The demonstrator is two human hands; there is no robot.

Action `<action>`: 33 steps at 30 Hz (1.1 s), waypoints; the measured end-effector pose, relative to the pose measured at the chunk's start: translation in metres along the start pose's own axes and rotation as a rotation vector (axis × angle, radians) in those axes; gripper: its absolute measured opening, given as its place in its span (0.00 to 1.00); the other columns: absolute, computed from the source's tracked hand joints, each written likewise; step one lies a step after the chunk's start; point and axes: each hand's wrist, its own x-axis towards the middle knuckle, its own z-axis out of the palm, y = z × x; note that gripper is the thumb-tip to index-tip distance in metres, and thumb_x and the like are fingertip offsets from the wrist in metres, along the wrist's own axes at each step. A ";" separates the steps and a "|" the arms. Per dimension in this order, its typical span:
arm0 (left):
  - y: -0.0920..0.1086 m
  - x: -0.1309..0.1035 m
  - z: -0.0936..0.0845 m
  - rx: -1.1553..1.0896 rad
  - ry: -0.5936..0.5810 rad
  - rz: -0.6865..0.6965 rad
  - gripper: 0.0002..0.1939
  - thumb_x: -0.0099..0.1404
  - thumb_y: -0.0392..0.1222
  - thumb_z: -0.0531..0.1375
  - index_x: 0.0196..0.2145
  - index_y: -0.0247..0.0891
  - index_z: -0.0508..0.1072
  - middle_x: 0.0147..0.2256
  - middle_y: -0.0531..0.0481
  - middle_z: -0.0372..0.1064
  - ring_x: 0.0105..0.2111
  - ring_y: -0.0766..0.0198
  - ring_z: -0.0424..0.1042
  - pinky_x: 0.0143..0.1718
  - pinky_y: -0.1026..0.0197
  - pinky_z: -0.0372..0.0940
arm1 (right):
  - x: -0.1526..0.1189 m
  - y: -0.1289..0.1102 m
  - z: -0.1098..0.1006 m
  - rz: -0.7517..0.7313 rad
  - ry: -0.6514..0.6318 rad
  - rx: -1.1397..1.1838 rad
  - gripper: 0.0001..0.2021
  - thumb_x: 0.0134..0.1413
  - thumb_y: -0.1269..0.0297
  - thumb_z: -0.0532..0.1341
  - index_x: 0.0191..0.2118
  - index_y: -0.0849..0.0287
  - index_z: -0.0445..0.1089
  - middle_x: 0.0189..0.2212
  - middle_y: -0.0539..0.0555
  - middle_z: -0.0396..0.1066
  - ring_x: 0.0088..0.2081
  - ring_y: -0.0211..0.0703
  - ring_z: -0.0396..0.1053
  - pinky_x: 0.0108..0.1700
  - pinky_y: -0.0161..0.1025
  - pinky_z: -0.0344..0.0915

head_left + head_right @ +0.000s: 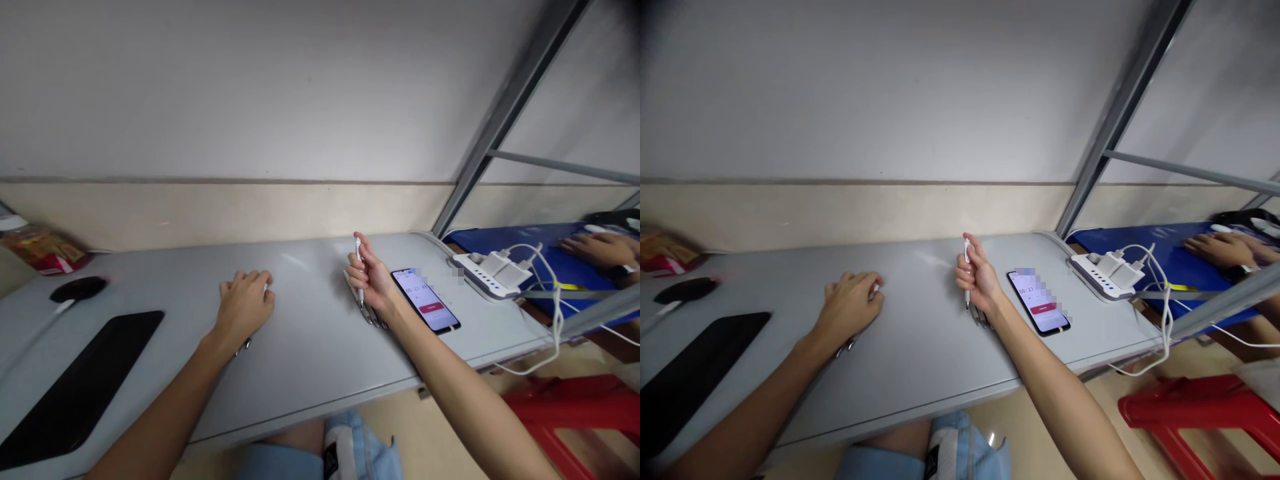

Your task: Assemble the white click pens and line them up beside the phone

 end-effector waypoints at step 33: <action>0.003 -0.004 -0.004 0.118 -0.028 -0.072 0.14 0.64 0.41 0.48 0.42 0.36 0.70 0.43 0.37 0.68 0.47 0.45 0.62 0.41 0.48 0.58 | -0.002 0.009 -0.003 -0.173 0.135 -1.186 0.10 0.52 0.62 0.61 0.40 0.57 0.70 0.30 0.50 0.67 0.33 0.39 0.63 0.38 0.39 0.59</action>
